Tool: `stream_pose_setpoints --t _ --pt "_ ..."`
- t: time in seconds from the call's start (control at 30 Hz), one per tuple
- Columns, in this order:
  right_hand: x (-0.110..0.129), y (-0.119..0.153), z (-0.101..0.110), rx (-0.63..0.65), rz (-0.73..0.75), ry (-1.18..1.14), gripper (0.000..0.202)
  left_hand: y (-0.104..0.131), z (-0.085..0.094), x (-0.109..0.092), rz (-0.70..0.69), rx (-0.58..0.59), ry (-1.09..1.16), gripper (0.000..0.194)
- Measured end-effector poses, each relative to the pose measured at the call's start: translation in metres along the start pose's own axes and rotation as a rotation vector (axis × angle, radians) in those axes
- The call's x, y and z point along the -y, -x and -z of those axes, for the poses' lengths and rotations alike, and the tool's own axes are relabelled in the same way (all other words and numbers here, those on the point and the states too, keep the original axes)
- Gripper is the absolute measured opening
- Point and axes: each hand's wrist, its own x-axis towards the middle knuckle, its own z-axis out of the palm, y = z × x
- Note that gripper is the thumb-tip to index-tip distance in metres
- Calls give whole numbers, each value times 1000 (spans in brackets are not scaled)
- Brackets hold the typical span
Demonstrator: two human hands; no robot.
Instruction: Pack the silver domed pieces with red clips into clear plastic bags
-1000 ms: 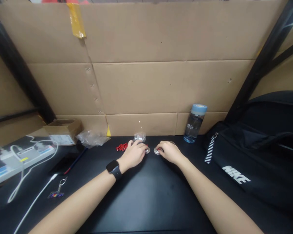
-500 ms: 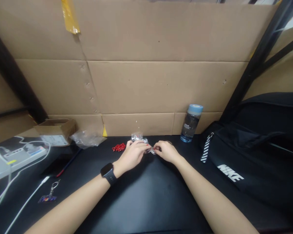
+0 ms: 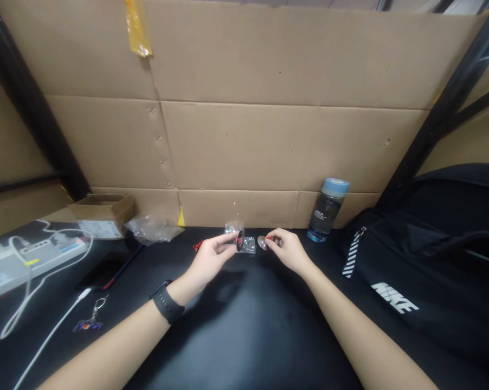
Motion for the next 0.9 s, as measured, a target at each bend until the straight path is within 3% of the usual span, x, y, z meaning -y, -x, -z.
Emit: stream_pose_setpoints --t 0.1,0.3,0.5,0.7,0.9 --pt "25 6 -1 -95 42 -190 14 7 1 4 43 -22 95 50" --pt "66 21 -17 -285 126 -384 10 20 -5 0 70 64 215 44" --pt "70 26 -35 -122 184 -428 7 27 -13 -5 117 98 259 45" --pt "68 24 -29 -128 176 -379 8 28 -11 -10 163 110 335 40" --pt "67 24 -24 -57 223 -341 10 25 -8 -5 71 111 136 43"
